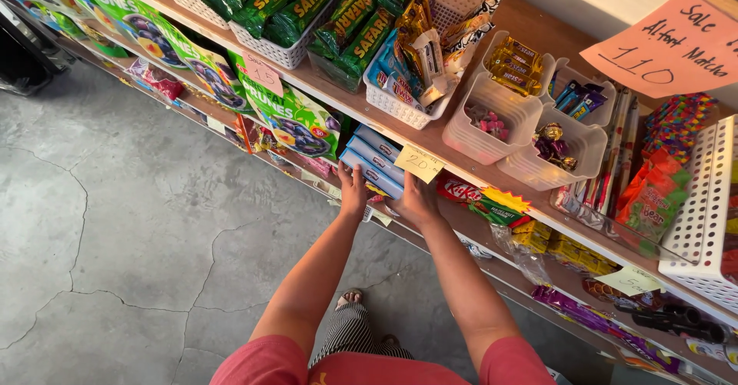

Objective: The person repeatedly takes packaged snack items from a shelf, wipes them with a cloth on a table, and returns them to the shelf. The items include KitKat bars and Easter-themed boxes. The person handles each item individually, wiping all sides before restocking.

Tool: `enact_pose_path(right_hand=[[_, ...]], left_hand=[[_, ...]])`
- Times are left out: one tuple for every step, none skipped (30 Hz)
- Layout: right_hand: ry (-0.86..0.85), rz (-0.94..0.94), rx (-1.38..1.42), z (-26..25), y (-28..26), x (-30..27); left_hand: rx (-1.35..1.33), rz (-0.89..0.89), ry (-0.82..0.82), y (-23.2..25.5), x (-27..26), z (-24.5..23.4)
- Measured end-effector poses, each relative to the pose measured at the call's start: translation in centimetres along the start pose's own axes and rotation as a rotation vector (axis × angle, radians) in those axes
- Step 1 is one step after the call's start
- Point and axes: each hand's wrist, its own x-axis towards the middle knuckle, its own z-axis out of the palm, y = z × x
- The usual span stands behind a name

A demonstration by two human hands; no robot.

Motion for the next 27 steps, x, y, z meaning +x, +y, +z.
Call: enact_pose_path(right_hand=[[-0.004, 0.003, 0.001, 0.3, 0.2, 0.0], [0.001, -0.019, 0.042, 0.6, 0.4, 0.1], [0.002, -0.035, 0.084, 1.0, 0.5, -0.3], [-0.005, -0.026, 0.088, 0.8, -0.1, -0.5], [0.057, -0.108, 0.074, 0.5, -0.7, -0.5], [0.119, -0.189, 0.061, 0.2, -1.2, -0.5], [0.12, -0.186, 0.06, 0.2, -1.3, -0.3], [0.085, -0.173, 0.063, 0.2, -1.3, 0.0], [0.043, -0.153, 0.068, 0.3, -1.4, -0.3], [0.039, -0.142, 0.07, 0.5, -1.3, -0.6], [0.058, -0.172, 0.082, 0.6, -1.0, -0.5], [0.078, -0.201, 0.095, 0.7, -0.7, -0.5], [0.083, -0.193, 0.092, 0.9, -0.6, -0.6], [0.093, -0.179, 0.107, 1.0, -0.4, -0.8], [0.1, -0.166, 0.123, 1.1, -0.3, -1.0], [0.104, -0.158, 0.121, 0.7, -0.5, -1.2], [0.145, -0.16, 0.14, 0.3, -0.7, -1.5], [0.187, -0.163, 0.159, 0.0, -1.0, -1.9], [0.187, -0.154, 0.158, -0.2, -1.0, -2.6], [0.237, -0.131, 0.189, -0.5, -1.1, -3.3], [0.293, -0.105, 0.217, -0.8, -1.1, -4.1], [0.297, -0.093, 0.214, -1.3, -1.4, -5.4], [0.317, -0.076, 0.268, -1.9, -1.4, -6.3], [0.336, -0.059, 0.323, -2.6, -1.5, -7.3], [0.348, -0.043, 0.315, -2.7, -1.1, -8.8], [0.359, 0.022, 0.382, -2.8, -0.8, -10.4], [0.379, 0.091, 0.448, -2.9, -0.4, -12.1]], left_hand=[[0.001, -0.005, 0.002, 0.4, -0.3, 0.0], [0.045, -0.058, 0.024, 0.8, -0.5, 0.0], [0.092, -0.119, 0.045, 1.1, -1.1, -0.2], [0.096, -0.13, 0.049, 2.0, -1.8, -0.2], [0.044, -0.155, 0.013, 2.9, -2.4, -0.1], [-0.009, -0.181, -0.022, 3.9, -2.9, 0.1], [-0.008, -0.183, -0.024, 3.5, -2.4, -0.4], [0.062, -0.193, -0.031, 3.0, -2.0, -0.8], [0.134, -0.212, -0.037, 2.3, -2.0, -1.4], [0.138, -0.222, -0.037, 2.1, -2.1, -1.8], [0.121, -0.207, -0.062, 2.0, -1.9, -2.0], [0.104, -0.191, -0.087, 1.8, -1.7, -2.1], [0.107, -0.195, -0.096, 1.8, -1.7, -2.3], [0.078, -0.222, -0.067, 1.8, -1.6, -2.5], [0.049, -0.249, -0.037, 1.7, -1.7, -2.7], [0.053, -0.254, -0.044, 2.1, -2.0, -2.7], [0.073, -0.221, -0.039, 2.4, -2.4, -2.9], [0.093, -0.187, -0.035, 2.8, -2.8, -3.0], [0.096, -0.195, -0.039, 2.5, -3.0, -3.7], [0.137, -0.029, -0.073, 2.1, -3.2, -4.3], [0.176, 0.137, -0.114, 1.9, -3.4, -4.8], [0.179, 0.128, -0.124, 2.1, -3.9, -5.3], [0.171, 0.103, -0.136, 2.3, -3.9, -5.4], [0.164, 0.077, -0.149, 2.5, -4.0, -5.5], [0.167, 0.067, -0.168, 2.0, -4.4, -6.0], [0.26, 0.074, -0.203, 1.5, -4.8, -6.4], [0.355, 0.082, -0.249, 1.0, -5.1, -6.6]])
